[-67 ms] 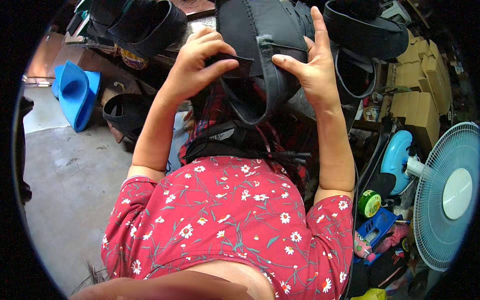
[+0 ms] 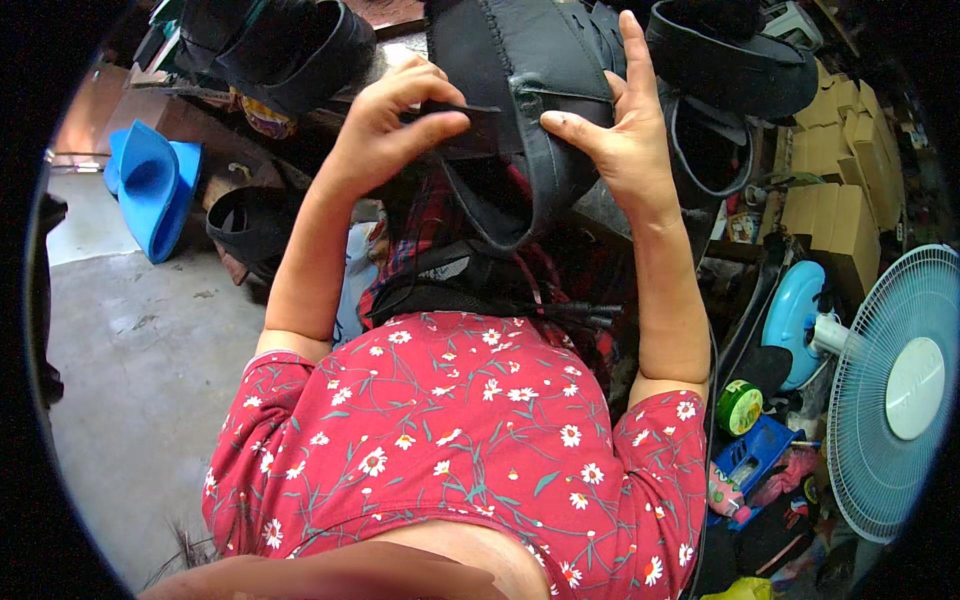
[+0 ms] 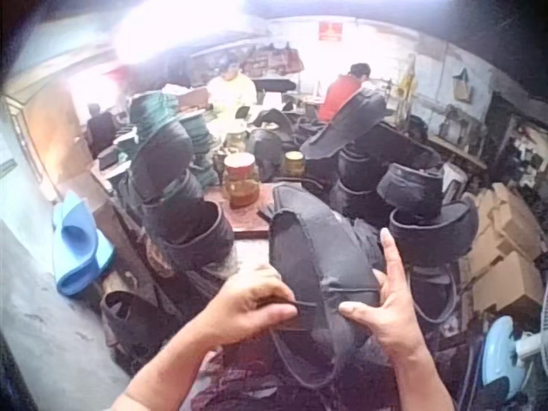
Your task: The person holds a black sandal and repeatedly taps the strap area with a small hammer. They rotate the sandal to access different parts of the strap and sole, then set it down and pick up another sandal to continue the same process.
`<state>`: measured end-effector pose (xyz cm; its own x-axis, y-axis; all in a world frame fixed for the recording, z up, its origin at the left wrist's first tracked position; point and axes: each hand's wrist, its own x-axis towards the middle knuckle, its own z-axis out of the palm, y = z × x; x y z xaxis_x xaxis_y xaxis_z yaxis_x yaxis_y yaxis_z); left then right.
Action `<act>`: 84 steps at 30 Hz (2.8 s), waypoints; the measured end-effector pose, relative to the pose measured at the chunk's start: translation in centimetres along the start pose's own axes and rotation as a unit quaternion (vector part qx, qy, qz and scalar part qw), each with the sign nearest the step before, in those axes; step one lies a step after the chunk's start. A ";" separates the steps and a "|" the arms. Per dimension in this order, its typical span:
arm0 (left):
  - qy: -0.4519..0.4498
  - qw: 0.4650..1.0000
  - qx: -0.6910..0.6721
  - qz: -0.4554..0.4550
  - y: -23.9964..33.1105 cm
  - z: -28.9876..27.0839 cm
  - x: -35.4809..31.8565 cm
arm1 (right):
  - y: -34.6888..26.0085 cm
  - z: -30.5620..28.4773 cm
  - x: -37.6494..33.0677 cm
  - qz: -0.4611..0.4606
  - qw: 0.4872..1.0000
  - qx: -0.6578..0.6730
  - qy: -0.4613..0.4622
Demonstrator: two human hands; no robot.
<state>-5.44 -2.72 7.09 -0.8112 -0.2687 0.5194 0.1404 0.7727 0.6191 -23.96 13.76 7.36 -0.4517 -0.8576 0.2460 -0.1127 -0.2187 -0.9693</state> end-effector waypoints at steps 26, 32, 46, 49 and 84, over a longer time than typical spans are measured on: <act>0.126 0.977 -0.046 -0.166 -1.3 4.6 1.2 | 0.7 2.1 0.8 -0.085 0.975 -0.205 -0.008; 0.119 0.977 -0.002 -0.176 -1.7 4.5 1.3 | 1.8 2.3 1.0 -0.029 0.999 -0.029 -0.008; 0.178 0.960 -0.072 -0.205 -1.7 5.2 1.2 | 1.8 2.7 0.9 0.005 0.999 0.034 0.015; 0.197 0.955 -0.098 -0.201 -1.6 5.2 1.3 | 1.8 2.8 0.9 -0.002 0.999 0.029 0.021; 0.177 0.966 0.051 -0.179 -0.9 5.8 1.3 | 2.0 1.8 0.6 0.062 0.994 0.085 0.031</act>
<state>-9.88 -0.43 3.81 -0.5493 -0.6961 0.4623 -0.1847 0.6407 0.7453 -22.85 11.93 5.61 -0.5074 -0.8534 0.1190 0.0965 -0.1935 -0.9763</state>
